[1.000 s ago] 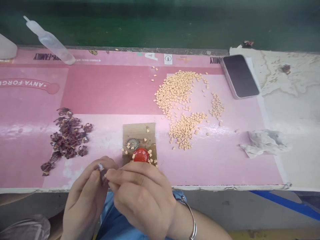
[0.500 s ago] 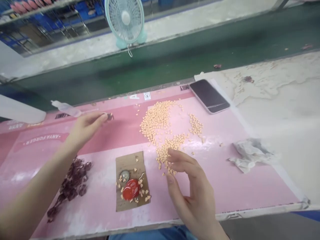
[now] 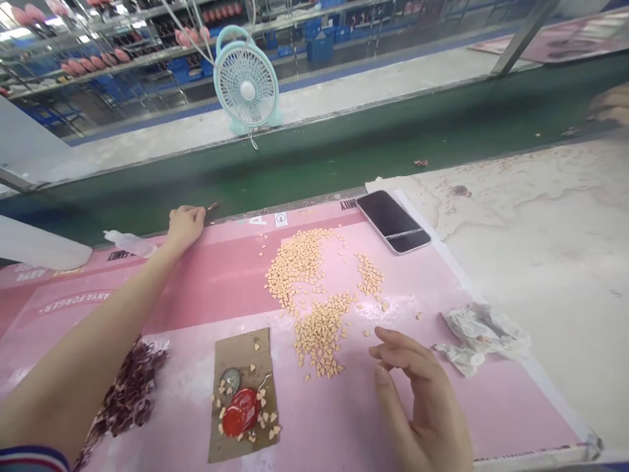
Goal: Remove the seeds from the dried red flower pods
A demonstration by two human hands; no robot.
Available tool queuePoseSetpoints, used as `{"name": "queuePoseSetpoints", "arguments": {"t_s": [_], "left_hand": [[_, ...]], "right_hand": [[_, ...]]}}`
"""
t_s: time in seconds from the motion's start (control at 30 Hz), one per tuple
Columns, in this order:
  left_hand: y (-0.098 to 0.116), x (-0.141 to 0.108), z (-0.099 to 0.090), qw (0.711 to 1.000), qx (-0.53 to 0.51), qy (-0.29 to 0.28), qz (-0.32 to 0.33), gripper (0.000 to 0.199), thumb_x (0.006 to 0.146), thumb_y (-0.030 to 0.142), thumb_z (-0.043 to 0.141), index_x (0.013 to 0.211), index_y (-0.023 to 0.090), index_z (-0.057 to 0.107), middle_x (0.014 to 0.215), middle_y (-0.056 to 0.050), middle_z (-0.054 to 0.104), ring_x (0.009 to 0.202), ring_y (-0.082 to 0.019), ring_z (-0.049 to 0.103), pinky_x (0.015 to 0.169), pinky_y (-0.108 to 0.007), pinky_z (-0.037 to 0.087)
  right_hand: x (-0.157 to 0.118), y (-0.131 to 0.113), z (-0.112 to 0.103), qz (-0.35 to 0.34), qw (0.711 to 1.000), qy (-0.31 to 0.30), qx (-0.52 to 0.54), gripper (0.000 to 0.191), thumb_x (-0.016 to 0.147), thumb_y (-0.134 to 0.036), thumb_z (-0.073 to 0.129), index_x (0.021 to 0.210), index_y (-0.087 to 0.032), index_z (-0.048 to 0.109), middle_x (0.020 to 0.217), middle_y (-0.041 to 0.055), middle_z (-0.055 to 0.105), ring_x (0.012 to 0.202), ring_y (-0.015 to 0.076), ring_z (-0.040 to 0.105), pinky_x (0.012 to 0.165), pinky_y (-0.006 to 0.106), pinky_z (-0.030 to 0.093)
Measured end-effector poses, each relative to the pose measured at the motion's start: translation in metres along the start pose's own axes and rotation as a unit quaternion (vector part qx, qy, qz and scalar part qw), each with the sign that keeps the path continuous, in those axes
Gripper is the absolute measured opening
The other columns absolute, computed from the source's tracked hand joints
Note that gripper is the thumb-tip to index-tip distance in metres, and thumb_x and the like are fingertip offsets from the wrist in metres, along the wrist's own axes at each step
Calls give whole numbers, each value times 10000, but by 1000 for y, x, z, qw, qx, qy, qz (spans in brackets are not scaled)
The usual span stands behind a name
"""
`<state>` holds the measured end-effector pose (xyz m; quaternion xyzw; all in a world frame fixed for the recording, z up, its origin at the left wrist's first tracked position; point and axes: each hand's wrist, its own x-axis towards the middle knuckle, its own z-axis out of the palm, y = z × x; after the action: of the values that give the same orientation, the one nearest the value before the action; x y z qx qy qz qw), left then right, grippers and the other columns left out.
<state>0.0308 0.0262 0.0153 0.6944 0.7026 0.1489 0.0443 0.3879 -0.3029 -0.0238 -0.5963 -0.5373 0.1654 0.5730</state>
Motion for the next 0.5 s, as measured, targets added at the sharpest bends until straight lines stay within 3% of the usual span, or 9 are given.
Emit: {"name": "queuePoseSetpoints", "arguments": {"t_s": [0.1,0.2,0.27,0.33,0.4,0.5], "left_hand": [[-7,-30,-19,999,-11,-30,35,429,1023,431,709,1366,179,655,1415,-135,667,1256,-292,680,1071,-543,603],[-20,-81,-51,995,-29,-79,62,328,1055,428,600,1238,193,739,1363,-129,722,1281,-289,673,1138,-492,551],[-33,-121,-73,992,-32,-108,56,365,1020,459,549,1146,214,788,1276,-119,774,1191,-294,709,1071,-421,568],[-47,-160,-90,992,-25,-119,29,420,957,533,549,1075,223,807,1154,-110,806,1016,-300,738,906,-384,595],[-59,-192,-98,994,-12,-109,-2,460,935,599,545,1017,228,805,1051,-98,805,902,-297,729,813,-371,579],[-71,-224,-99,996,-4,-85,-29,484,962,650,528,990,253,803,1055,-64,793,928,-286,727,852,-353,567]], "right_hand": [[3,-6,1,17,1000,9,6,72,979,-244,709,1047,-269,702,1086,68,789,978,210,803,802,307,700],[2,-7,-3,54,998,13,10,98,963,-292,746,1045,-266,700,1101,76,794,876,230,807,772,380,708],[0,-6,-5,74,997,10,15,128,949,-324,769,1036,-265,697,1089,76,798,795,227,799,741,402,707],[-2,-4,-7,85,996,0,13,156,935,-363,788,1018,-265,699,1045,77,802,790,243,802,710,407,703],[-2,-1,-7,86,996,-12,7,182,929,-401,796,1009,-265,705,1006,78,806,804,258,806,696,410,699],[0,2,-6,72,997,-28,-15,205,936,-433,790,1018,-258,723,985,83,812,819,263,807,714,415,692]]}}
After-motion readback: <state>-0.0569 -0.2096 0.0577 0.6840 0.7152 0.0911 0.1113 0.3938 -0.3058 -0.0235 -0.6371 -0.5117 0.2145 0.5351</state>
